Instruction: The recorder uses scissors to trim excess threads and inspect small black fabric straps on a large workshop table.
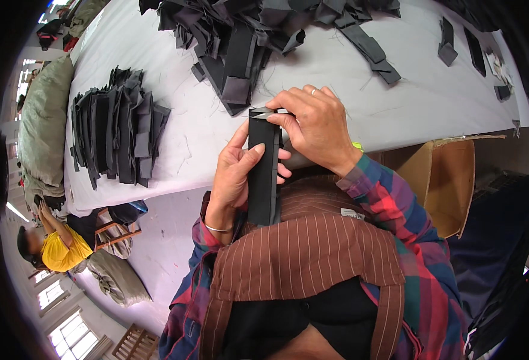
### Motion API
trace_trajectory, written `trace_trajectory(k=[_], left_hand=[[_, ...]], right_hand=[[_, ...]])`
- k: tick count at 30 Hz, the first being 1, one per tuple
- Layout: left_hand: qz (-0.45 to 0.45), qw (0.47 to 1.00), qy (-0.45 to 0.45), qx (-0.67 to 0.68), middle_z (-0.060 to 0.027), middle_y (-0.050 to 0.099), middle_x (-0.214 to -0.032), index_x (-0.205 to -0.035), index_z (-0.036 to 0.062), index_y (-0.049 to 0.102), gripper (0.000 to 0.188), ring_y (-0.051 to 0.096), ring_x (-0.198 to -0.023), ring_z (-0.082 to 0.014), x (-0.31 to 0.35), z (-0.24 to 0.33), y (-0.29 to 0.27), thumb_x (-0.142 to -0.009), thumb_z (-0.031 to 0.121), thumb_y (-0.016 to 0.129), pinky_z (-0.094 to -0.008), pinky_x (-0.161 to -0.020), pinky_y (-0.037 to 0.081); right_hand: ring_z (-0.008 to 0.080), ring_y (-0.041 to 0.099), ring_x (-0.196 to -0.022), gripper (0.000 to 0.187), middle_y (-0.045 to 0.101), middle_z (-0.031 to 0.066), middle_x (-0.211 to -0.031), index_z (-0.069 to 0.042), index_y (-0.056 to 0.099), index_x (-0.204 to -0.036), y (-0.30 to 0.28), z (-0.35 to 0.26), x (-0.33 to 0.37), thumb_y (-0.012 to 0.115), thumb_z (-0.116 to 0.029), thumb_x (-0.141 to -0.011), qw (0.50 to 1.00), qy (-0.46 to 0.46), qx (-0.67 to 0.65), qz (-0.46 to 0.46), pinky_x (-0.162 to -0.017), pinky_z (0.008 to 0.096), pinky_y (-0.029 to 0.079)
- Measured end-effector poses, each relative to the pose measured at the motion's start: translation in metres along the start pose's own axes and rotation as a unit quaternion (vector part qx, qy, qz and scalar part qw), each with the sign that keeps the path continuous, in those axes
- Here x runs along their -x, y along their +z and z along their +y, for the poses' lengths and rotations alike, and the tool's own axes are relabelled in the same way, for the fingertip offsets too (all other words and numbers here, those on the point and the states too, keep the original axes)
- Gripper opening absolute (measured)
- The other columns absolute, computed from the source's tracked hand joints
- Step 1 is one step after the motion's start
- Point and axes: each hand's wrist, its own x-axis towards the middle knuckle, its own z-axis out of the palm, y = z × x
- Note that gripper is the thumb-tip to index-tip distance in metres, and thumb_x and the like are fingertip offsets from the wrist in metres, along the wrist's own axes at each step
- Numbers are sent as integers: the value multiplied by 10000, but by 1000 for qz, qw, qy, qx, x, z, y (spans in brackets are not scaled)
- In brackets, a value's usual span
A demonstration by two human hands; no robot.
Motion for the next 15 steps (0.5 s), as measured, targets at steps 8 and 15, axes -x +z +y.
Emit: trace_trajectory(k=[8, 15], left_hand=[[19, 999, -7, -30, -240, 648, -952, -1486, 94, 209, 570, 691, -716, -280, -1, 5, 1, -964, 57, 436, -318, -599, 588], [20, 999, -7, -25, -232, 650, -942, -1483, 95, 222, 563, 689, -707, -271, -3, 4, 0, -964, 57, 437, -313, -587, 586]], right_hand=[[204, 602, -680, 116, 651, 62, -774, -57, 674, -898, -2, 3, -3, 682, -116, -798, 996, 67, -66, 4, -645, 306, 441], [168, 644, -722, 115, 680, 82, -798, -16, 664, -910, -2, 5, -6, 661, -99, -830, 979, 142, -135, -56, -660, 273, 484]])
